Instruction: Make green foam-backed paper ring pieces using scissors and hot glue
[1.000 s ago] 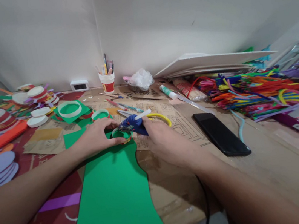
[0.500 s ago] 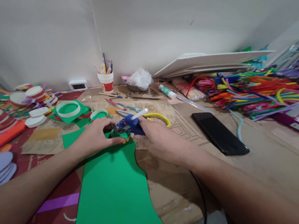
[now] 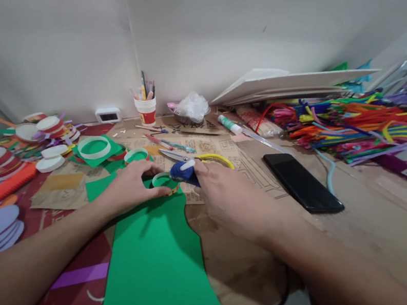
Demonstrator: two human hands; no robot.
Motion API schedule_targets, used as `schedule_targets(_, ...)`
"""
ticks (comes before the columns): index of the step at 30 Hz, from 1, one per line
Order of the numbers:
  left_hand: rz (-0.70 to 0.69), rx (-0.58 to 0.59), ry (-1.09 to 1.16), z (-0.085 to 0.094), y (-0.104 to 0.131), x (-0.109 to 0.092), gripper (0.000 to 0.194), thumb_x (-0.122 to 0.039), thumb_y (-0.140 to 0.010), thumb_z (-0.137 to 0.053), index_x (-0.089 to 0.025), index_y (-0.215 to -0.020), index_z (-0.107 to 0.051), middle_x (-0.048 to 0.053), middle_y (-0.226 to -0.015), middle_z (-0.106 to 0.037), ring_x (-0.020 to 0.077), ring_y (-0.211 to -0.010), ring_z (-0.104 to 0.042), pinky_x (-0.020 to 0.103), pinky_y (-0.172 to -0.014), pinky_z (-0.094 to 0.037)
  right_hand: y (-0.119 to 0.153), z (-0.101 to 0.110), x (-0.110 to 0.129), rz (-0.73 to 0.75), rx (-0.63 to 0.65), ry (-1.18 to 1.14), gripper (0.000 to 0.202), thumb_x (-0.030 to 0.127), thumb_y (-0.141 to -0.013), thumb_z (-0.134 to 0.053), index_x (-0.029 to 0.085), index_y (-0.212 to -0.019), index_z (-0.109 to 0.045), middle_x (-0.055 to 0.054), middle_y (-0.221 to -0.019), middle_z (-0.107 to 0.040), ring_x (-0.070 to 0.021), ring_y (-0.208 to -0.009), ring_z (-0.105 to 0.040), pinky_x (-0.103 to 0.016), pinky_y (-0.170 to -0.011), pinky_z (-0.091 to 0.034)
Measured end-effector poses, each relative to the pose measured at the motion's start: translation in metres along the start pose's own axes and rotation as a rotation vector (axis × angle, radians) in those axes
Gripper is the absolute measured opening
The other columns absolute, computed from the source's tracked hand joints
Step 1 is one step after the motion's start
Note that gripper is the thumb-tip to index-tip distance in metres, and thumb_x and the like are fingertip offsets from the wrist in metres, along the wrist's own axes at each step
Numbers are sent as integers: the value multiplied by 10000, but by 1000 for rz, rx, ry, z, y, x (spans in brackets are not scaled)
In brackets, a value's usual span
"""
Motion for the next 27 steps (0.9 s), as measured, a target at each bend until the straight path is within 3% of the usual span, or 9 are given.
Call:
schedule_targets(8,9,-2,-9,-1,0,1,609,-739,-632,-636,-232,-969,-660,67,-1067,-659,296,-1007,-574,424,-837,-449,0,0,4,9,-9,72,180,114,-891,-438,172,-949,-599,-122,-923,-676,-251,-832,-628,-394,-760,-515)
schedule_targets(12,-3,-8,-13,0,1,0,591,-719,-642,-641,-237,-983,-662,60,-1061,-660,292,-1009,-579,413,-829,-450,-2,-3,2,-9,3,55,161,124,-891,-459,175,-938,-604,-134,-943,-685,-274,-876,-636,-418,-787,-515)
schedule_targets(19,13,-10,7,2,2,-2,586,-693,-626,-672,-245,-1005,-679,47,-1046,-673,274,-981,-585,398,-816,-450,0,-2,-5,-26,-19,-67,233,121,-893,-469,162,-1101,-564,-138,-1113,-672,-274,-1042,-626,-398,-862,-502)
schedule_targets(27,-23,8,25,0,3,-3,584,-682,-668,-664,-298,-1108,-682,51,-1100,-665,289,-1069,-569,401,-879,-442,-1,-3,-11,-84,-17,-57,192,135,-906,-456,164,-1066,-557,-138,-1089,-675,-269,-1023,-636,-382,-838,-500)
Point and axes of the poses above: each hand's wrist, its own y-axis away from the middle knuckle, its own z-axis out of the back of the hand, x = y × z, the point moved 8 cm from there along -y, towards the middle knuckle
